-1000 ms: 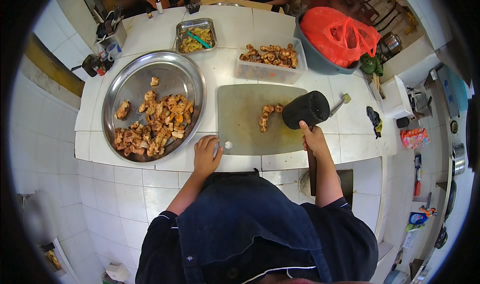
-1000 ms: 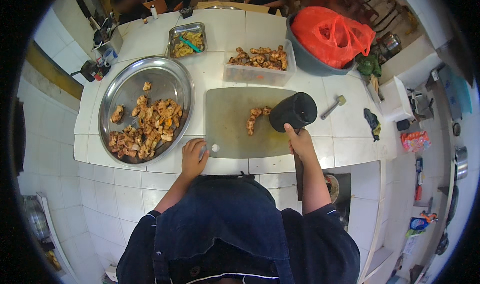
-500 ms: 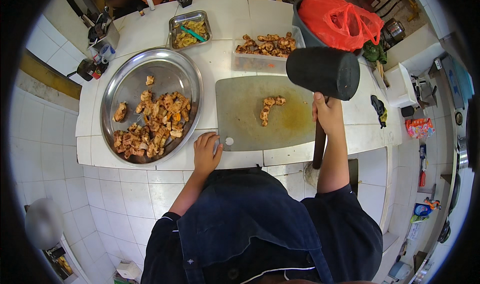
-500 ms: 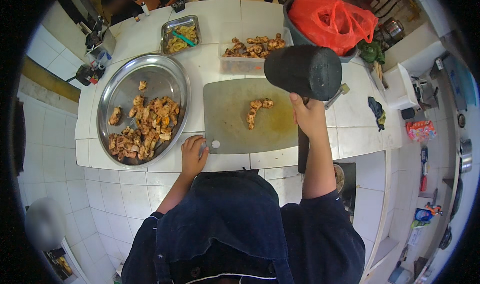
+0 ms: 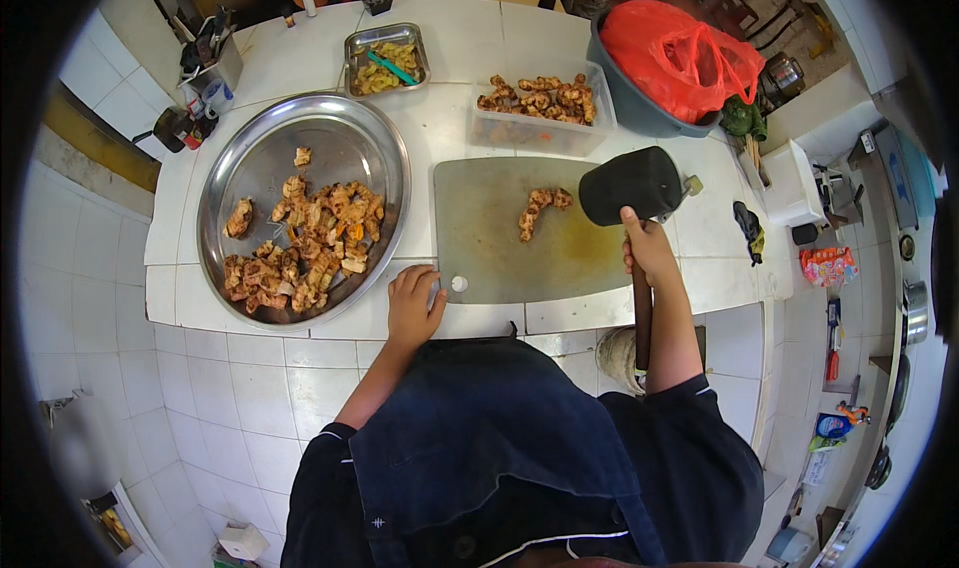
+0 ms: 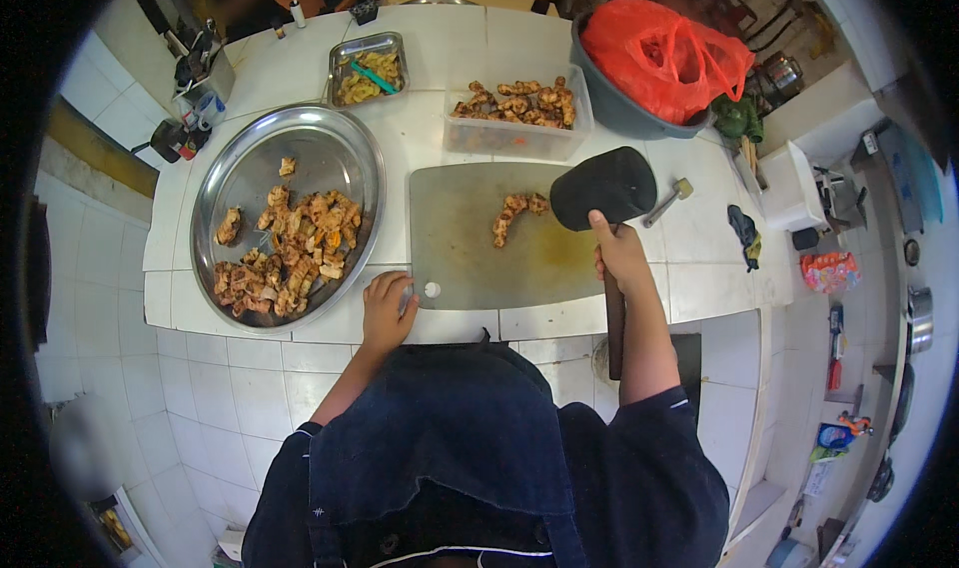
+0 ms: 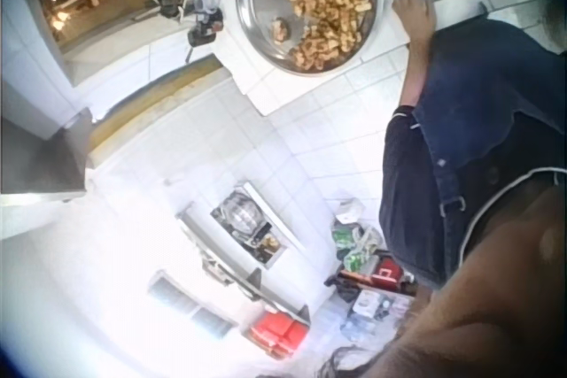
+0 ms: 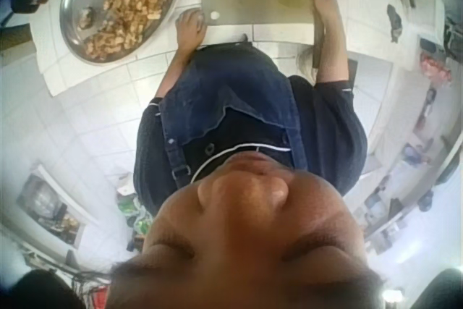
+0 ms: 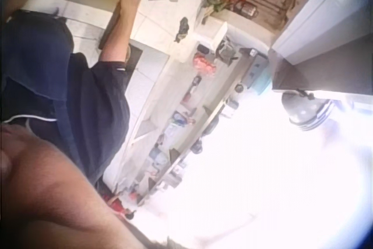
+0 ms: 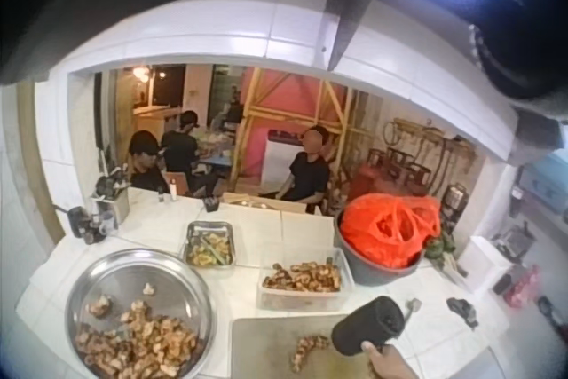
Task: The person uses a black meat mallet to pound pieces of marinated meat on a cutting board. They repeatedly pick up individual pieces from a metal bowl, place them on the board, and strike them with the mallet to flatten them. The flattened pieces are then moved to a plastic container.
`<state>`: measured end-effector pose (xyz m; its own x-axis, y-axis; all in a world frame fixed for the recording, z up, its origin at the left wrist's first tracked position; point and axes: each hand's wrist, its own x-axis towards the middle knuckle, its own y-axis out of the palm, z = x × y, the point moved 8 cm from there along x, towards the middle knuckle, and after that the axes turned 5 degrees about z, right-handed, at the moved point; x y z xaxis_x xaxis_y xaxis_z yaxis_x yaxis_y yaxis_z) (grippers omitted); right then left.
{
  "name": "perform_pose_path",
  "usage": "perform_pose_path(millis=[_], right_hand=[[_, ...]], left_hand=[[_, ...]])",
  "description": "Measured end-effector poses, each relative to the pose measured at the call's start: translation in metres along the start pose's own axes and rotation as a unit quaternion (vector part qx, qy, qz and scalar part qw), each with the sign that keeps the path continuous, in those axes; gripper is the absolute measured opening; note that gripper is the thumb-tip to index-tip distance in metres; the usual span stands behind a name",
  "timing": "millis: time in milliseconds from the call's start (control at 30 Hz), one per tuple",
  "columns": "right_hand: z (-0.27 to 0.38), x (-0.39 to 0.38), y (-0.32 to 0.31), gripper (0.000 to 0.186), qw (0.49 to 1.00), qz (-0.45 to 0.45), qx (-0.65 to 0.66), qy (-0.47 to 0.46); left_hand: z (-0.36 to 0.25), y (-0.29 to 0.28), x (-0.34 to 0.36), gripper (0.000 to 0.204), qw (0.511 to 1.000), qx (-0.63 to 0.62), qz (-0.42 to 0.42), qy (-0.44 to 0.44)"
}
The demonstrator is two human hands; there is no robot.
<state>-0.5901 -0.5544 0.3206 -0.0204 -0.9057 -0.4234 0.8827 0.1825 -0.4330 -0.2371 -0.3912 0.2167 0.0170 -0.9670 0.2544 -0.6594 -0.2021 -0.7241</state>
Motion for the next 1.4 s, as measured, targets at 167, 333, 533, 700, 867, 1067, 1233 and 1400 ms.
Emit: perform_pose_path(millis=[167, 333, 533, 700, 867, 1067, 1233, 1400], right_hand=[[0.053, -0.027, -0.018, 0.054, 0.991, -0.044, 0.026, -0.120], [0.079, -0.032, 0.005, 0.048, 0.971, -0.073, 0.082, -0.211], [0.017, 0.028, 0.089, 0.064, 0.958, 0.024, -0.196, -0.210], [0.033, -0.002, 0.106, 0.060, 0.971, 0.165, -0.166, -0.052], [0.065, -0.014, 0.091, 0.050, 0.982, 0.117, -0.074, -0.133], [0.135, -0.047, 0.068, 0.041, 0.952, 0.053, 0.024, -0.299], [0.055, -0.016, 0.111, 0.065, 0.938, -0.034, -0.247, -0.239], [0.038, -0.032, 0.133, 0.060, 0.934, 0.147, -0.292, -0.147]], left_hand=[[-0.002, -0.003, 0.001, 0.033, 1.000, 0.014, 0.000, -0.008], [0.000, 0.001, -0.001, 0.031, 0.999, 0.029, 0.010, -0.014], [-0.005, 0.004, 0.003, 0.033, 1.000, 0.026, 0.008, -0.004], [-0.003, -0.001, -0.005, 0.033, 1.000, 0.018, -0.009, -0.009], [-0.005, -0.003, -0.001, 0.033, 1.000, 0.016, -0.014, 0.010], [0.000, -0.005, -0.007, 0.032, 0.999, 0.032, -0.011, -0.006], [-0.005, -0.002, -0.005, 0.033, 1.000, 0.021, -0.002, 0.003], [-0.001, -0.005, -0.002, 0.031, 0.999, 0.030, -0.013, 0.003]])
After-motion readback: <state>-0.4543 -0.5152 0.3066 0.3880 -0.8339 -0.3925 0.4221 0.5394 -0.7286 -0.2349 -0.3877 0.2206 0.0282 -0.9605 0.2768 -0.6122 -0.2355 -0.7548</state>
